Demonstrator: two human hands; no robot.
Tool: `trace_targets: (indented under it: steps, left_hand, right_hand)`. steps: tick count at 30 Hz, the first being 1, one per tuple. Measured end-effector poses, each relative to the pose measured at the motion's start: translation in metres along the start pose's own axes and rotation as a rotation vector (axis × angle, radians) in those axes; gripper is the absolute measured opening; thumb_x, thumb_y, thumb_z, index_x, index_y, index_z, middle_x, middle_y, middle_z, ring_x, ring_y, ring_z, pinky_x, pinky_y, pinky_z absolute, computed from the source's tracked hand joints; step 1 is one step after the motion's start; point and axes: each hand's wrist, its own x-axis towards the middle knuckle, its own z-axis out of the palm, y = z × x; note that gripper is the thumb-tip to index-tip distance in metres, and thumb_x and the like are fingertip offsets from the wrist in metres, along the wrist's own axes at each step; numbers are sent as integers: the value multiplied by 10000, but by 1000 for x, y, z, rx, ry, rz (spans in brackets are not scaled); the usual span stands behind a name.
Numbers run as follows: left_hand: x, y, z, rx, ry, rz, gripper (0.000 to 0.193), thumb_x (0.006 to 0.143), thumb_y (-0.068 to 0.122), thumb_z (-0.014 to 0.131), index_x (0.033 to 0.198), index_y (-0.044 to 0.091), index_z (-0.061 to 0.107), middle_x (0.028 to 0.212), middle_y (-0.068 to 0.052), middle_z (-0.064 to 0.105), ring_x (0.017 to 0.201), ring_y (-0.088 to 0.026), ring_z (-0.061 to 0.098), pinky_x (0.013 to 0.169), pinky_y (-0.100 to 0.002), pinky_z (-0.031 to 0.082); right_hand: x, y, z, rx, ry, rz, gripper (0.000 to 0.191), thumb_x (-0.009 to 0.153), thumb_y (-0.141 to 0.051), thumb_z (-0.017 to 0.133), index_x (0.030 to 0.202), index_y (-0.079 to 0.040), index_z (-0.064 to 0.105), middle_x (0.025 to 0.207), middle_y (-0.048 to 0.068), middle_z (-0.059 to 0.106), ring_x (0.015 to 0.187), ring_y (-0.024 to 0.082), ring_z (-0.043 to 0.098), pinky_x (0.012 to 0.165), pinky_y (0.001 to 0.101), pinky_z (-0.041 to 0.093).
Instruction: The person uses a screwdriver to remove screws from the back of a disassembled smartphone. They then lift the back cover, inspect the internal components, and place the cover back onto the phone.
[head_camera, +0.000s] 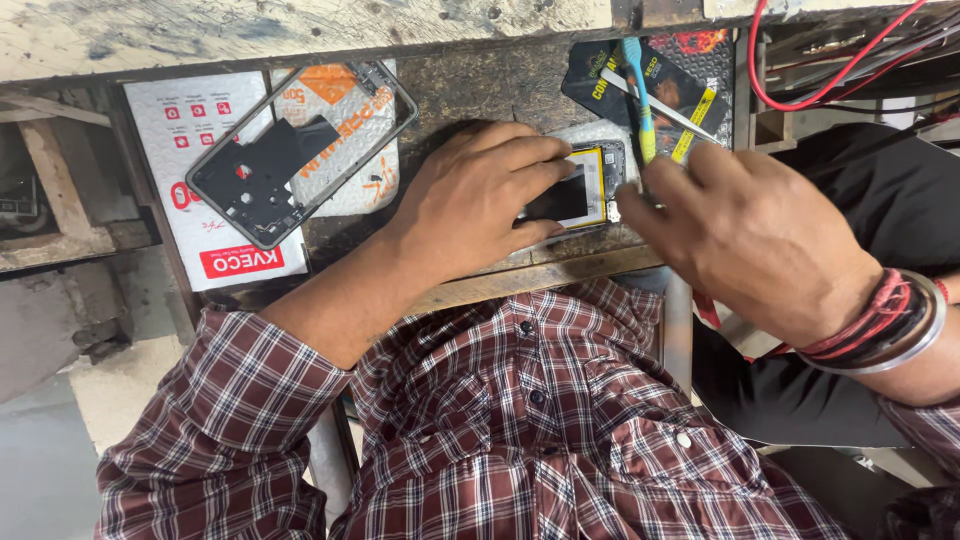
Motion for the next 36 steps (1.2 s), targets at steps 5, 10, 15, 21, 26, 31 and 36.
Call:
trace_targets:
  steps: [5, 10, 15, 21, 26, 31, 36]
  left_hand:
    - [2, 1, 1, 17, 25, 1, 575, 765, 372, 860, 1236, 80, 707, 1339, -42, 645, 1270, -240, 570, 1046, -382, 494]
    - [1, 0, 1, 8, -1, -2, 579, 782, 357, 862, 1255, 65, 698, 1347, -48, 641, 1262, -232, 573, 1044, -377, 496]
    - [2, 0, 1, 14, 9, 6, 591, 784, 373, 864, 1266, 74, 697, 1331, -47, 641, 1256, -235, 572, 1042, -383, 493]
    - [2, 0, 1, 17, 16, 4, 575, 780, 373, 861, 1252, 83, 705, 1334, -38, 643, 1261, -230, 571, 1045, -376, 495]
    - [3, 0, 1, 4, -1, -5, 563, 798, 363, 857, 1255, 73, 703, 1345, -43, 644, 1257, -227, 572, 1046, -374, 498]
    - [2, 0, 1, 14, 10, 4, 570, 778, 364, 862, 1249, 82, 708, 1336, -49, 644, 1269, -240, 570, 1049, -391, 492]
    - [2, 1, 3, 27, 25, 11, 567, 792, 374, 863, 1260, 92, 710, 1353, -56, 642, 1279, -245, 562, 1063, -394, 486]
  right_hand:
    - [-1, 1, 0, 16, -63, -62, 141, 890, -181, 670, 1017, -125, 693, 852, -33, 589, 743, 111, 575, 579, 244, 498]
    - [1, 2, -4, 18, -90, 4, 245, 860, -193, 674, 1097, -135, 698, 808, -26, 588, 659, 98, 550, 554, 225, 493]
    - [2, 4, -8, 77, 197, -18, 283, 719, -162, 686, 999, -122, 696, 833, -26, 599, 714, 122, 590, 570, 246, 502]
    - [1, 4, -7, 69, 74, -27, 155, 806, -153, 706, 951, -113, 668, 866, -33, 611, 752, 109, 624, 629, 236, 531]
    - [0, 5, -9, 135, -116, 59, 301, 804, -204, 687, 1101, -157, 701, 881, -35, 584, 799, 108, 616, 622, 245, 531]
    - [-3, 8, -13, 228, 89, 35, 352, 728, -162, 709, 1078, -171, 747, 868, -27, 604, 815, 145, 616, 667, 283, 537]
    - [-11, 8, -14, 334, 261, 173, 428, 683, -147, 730, 1107, -164, 787, 947, -21, 691, 818, 166, 619, 696, 289, 533]
